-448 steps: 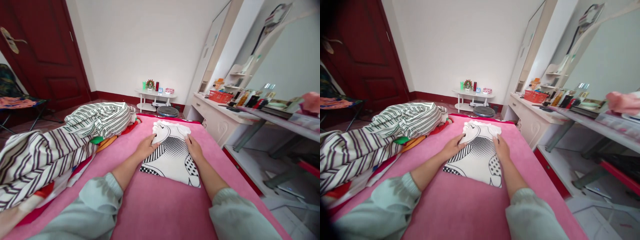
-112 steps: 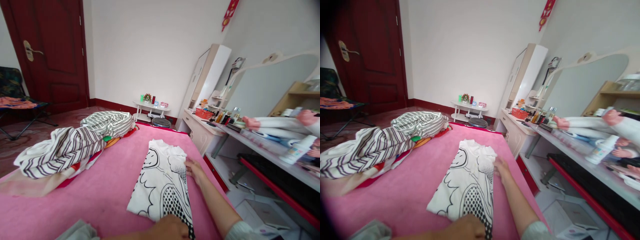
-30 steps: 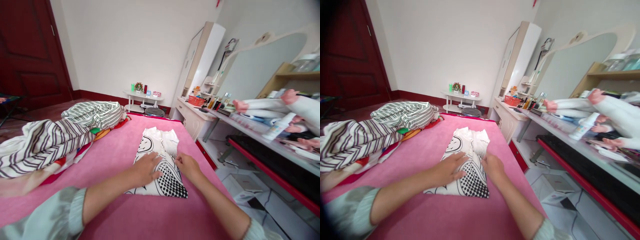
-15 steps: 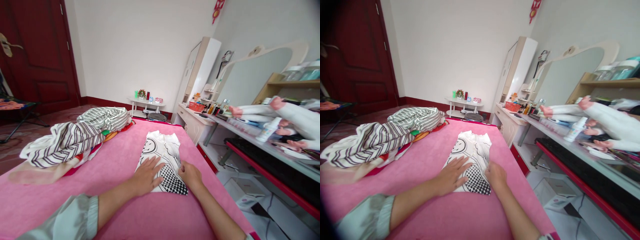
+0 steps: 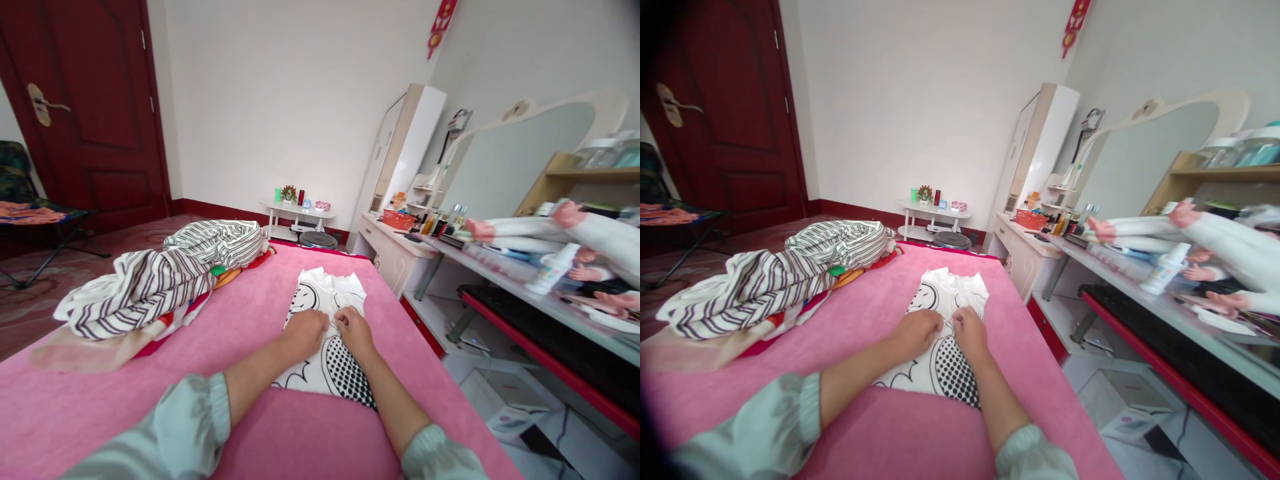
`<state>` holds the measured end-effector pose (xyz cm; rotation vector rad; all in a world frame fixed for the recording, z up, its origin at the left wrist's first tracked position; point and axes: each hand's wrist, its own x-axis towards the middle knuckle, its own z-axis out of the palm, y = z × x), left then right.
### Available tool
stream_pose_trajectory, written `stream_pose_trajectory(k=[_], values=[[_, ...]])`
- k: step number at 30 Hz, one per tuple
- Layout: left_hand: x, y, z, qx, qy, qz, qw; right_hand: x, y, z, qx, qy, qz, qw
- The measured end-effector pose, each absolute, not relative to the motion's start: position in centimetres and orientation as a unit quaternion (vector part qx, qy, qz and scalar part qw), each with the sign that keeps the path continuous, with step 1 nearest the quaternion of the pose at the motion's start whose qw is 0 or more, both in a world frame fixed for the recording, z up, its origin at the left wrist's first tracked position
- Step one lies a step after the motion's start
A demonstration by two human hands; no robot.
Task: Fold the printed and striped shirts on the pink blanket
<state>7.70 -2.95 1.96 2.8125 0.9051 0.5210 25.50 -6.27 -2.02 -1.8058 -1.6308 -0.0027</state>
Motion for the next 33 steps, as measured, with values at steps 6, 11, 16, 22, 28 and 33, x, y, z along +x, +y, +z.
stream_pose_trajectory(k=[6,11,16,22,28,33], values=[[9.4,-0.1,1.1,0.932,0.328,0.138,0.071,25.9,-6.3,-2.1,-0.717,-0.586,0.028,0.377],[9.3,-0.2,0.1,0.925,0.325,0.180,0.081,25.9,-6.2,-2.3,-0.712,-0.580,0.046,0.393],[8.6,0.6,-0.7,0.913,0.289,0.248,0.143,25.7,-6.6,-1.9,-0.682,-0.629,0.022,0.372],[8.7,1.1,-1.4,0.911,0.247,0.289,0.157,25.2,-7.0,-1.3,-0.702,-0.657,-0.006,0.276],[8.5,1.0,-1.3,0.911,0.242,0.290,0.167,25.3,-7.1,-1.3,-0.674,-0.680,0.004,0.287],[8.3,0.7,-0.7,0.916,0.238,0.276,0.168,25.5,-7.0,-1.5,-0.644,-0.686,0.038,0.337]])
